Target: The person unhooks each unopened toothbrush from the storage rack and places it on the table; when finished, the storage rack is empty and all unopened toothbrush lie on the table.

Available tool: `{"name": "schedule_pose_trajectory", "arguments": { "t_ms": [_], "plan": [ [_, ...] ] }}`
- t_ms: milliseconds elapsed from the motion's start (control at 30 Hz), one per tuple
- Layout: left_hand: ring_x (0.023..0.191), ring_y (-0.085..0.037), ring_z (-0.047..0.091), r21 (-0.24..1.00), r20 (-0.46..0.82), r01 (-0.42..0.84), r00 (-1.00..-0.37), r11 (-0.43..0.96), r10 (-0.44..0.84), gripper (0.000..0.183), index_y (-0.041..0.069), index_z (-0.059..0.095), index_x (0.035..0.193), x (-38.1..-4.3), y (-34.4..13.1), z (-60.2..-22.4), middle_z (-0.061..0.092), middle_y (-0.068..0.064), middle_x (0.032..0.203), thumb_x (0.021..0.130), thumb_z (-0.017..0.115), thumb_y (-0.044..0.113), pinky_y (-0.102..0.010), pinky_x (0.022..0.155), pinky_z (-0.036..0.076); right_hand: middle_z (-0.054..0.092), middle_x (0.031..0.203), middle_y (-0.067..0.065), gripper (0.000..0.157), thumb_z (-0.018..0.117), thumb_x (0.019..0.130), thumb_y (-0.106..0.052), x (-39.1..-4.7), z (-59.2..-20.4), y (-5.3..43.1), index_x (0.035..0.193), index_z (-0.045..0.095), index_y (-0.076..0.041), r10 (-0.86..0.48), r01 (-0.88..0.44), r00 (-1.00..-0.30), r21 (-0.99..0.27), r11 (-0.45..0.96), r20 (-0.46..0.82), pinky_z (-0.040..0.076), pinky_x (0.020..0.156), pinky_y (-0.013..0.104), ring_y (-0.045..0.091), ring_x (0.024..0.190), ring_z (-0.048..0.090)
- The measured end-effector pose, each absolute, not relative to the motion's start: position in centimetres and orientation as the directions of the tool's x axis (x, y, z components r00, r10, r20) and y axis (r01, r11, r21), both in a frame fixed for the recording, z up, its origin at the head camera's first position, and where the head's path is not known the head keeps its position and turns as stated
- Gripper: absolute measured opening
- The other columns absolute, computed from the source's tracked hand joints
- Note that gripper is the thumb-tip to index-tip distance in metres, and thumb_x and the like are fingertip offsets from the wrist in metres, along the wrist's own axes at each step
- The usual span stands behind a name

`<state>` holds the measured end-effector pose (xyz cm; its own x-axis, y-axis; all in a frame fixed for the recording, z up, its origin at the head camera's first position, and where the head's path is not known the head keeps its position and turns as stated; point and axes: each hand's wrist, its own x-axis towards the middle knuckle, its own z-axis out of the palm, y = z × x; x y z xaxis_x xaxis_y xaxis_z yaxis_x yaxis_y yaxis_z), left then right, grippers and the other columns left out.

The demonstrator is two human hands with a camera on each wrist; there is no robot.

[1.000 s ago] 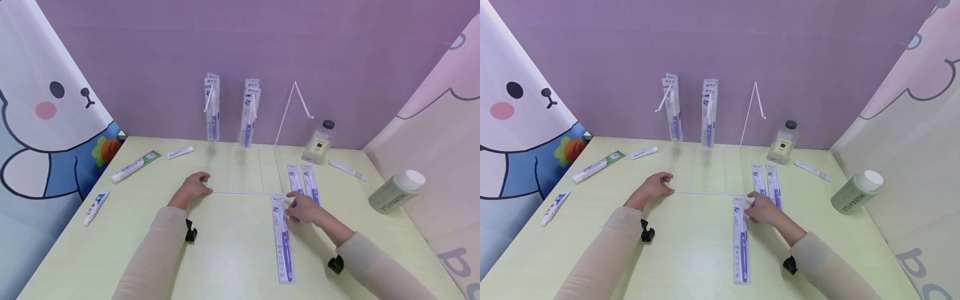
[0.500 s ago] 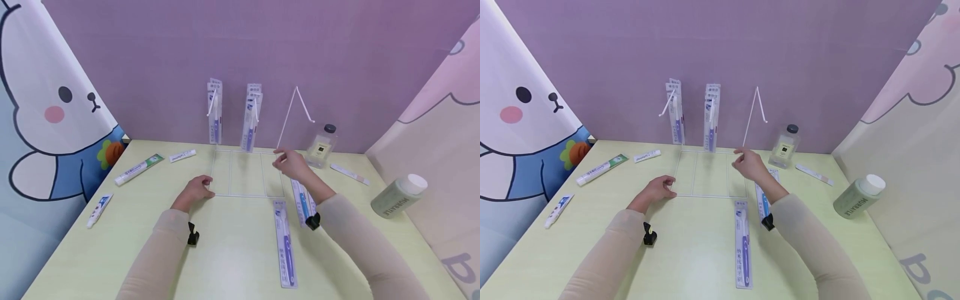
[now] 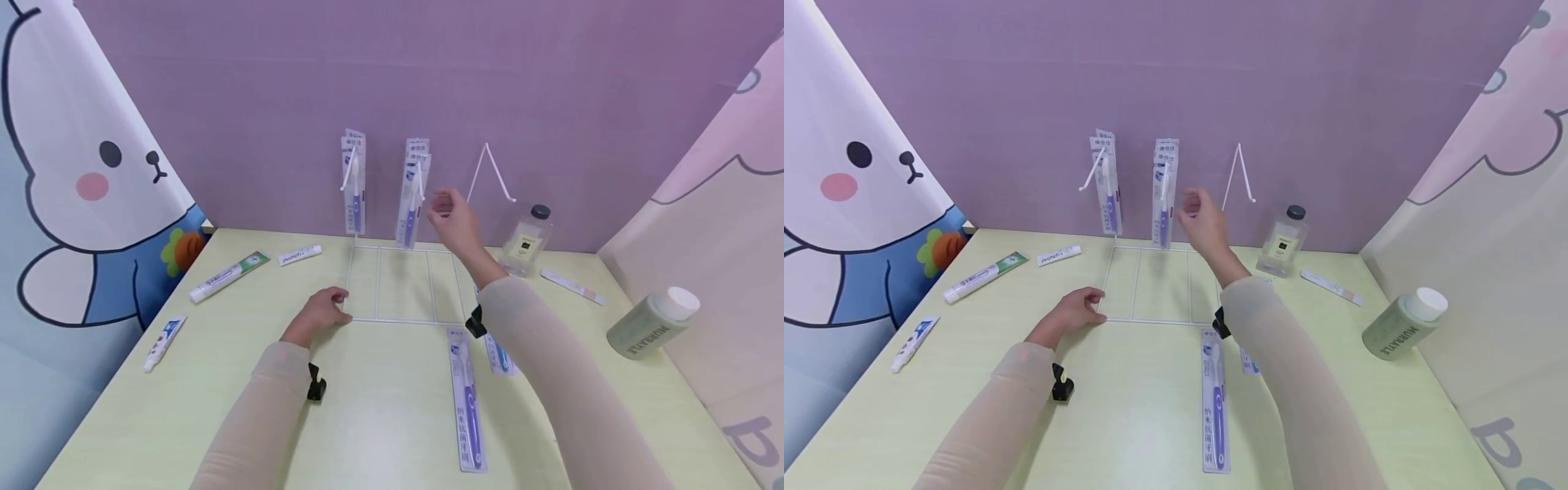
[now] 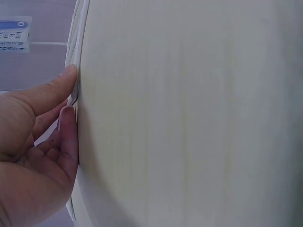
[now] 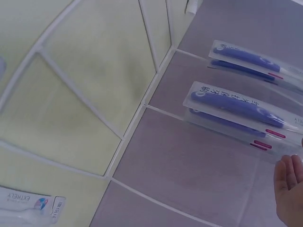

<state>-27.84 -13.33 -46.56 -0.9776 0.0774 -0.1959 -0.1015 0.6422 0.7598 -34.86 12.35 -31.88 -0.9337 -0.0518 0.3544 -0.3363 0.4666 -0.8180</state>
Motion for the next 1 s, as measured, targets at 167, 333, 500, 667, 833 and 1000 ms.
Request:
{"name": "schedule_pose_trajectory", "arguments": {
  "t_ms": [167, 333, 500, 667, 833, 1000],
  "plan": [
    [0.099, -0.025, 0.05, 0.759, -0.195, -0.099, -0.978, 0.643, 0.079, 0.057, 0.004, 0.049, 0.126, -27.8, -13.4, -46.4, 0.05, -0.011, 0.116, 0.074, 0.073, 0.008, -0.038, 0.089, 0.04, 0.058, 0.1, 0.007, 0.04, 0.064, 0.083, -0.008, -35.9, -31.4, 11.0, 0.119, 0.048, -0.004, -0.039, -0.342, -0.93, -0.819, 0.46, 0.367, 0.046, 0.076, 0.021, 0.017, 0.089, 0.056],
    [0.099, -0.026, 0.05, 0.761, -0.196, -0.099, -0.977, 0.641, 0.082, 0.057, 0.003, 0.048, 0.126, -27.7, -13.4, -46.2, 0.05, -0.012, 0.117, 0.074, 0.073, 0.008, -0.039, 0.09, 0.039, 0.058, 0.099, 0.008, 0.036, 0.062, 0.084, -0.007, -36.5, -31.0, 9.7, 0.118, 0.048, -0.004, -0.029, -0.328, -0.934, -0.822, 0.466, 0.356, 0.048, 0.071, 0.021, 0.017, 0.086, 0.056],
    [0.103, -0.026, 0.048, 0.77, -0.204, -0.108, -0.976, 0.629, 0.082, 0.057, 0.005, 0.048, 0.126, -27.8, -13.4, -46.5, 0.049, -0.01, 0.117, 0.074, 0.073, 0.008, -0.039, 0.092, 0.037, 0.058, 0.095, 0.007, 0.034, 0.06, 0.085, -0.007, -36.5, -31.1, 9.2, 0.118, 0.049, -0.006, -0.003, -0.321, -0.932, -0.817, 0.479, 0.364, 0.049, 0.067, 0.022, 0.016, 0.083, 0.056],
    [0.104, -0.025, 0.047, 0.765, -0.212, -0.115, -0.974, 0.634, 0.08, 0.057, 0.006, 0.048, 0.126, -27.8, -13.3, -46.7, 0.049, -0.009, 0.118, 0.075, 0.072, 0.009, -0.039, 0.092, 0.037, 0.058, 0.097, 0.007, 0.034, 0.057, 0.087, -0.008, -36.1, -30.9, 9.5, 0.12, 0.048, -0.011, -0.004, -0.311, -0.936, -0.82, 0.48, 0.353, 0.05, 0.066, 0.023, 0.017, 0.084, 0.056],
    [0.103, -0.025, 0.047, 0.759, -0.202, -0.105, -0.976, 0.642, 0.079, 0.057, 0.005, 0.049, 0.126, -27.9, -13.3, -46.6, 0.05, -0.01, 0.117, 0.075, 0.073, 0.009, -0.039, 0.092, 0.037, 0.056, 0.098, 0.008, 0.035, 0.055, 0.089, -0.008, -35.7, -30.3, 10.6, 0.122, 0.046, -0.013, 0.004, -0.323, -0.931, -0.829, 0.456, 0.365, 0.05, 0.066, 0.025, 0.018, 0.084, 0.054],
    [0.101, -0.026, 0.048, 0.759, -0.202, -0.103, -0.976, 0.643, 0.083, 0.057, 0.005, 0.049, 0.126, -27.9, -13.4, -46.4, 0.05, -0.01, 0.117, 0.074, 0.073, 0.009, -0.039, 0.091, 0.038, 0.054, 0.097, 0.01, 0.036, 0.052, 0.089, -0.005, -35.0, -29.9, 12.1, 0.124, 0.044, -0.01, -0.016, -0.343, -0.93, -0.85, 0.4, 0.368, 0.05, 0.068, 0.028, 0.02, 0.083, 0.053]
  ]
}}
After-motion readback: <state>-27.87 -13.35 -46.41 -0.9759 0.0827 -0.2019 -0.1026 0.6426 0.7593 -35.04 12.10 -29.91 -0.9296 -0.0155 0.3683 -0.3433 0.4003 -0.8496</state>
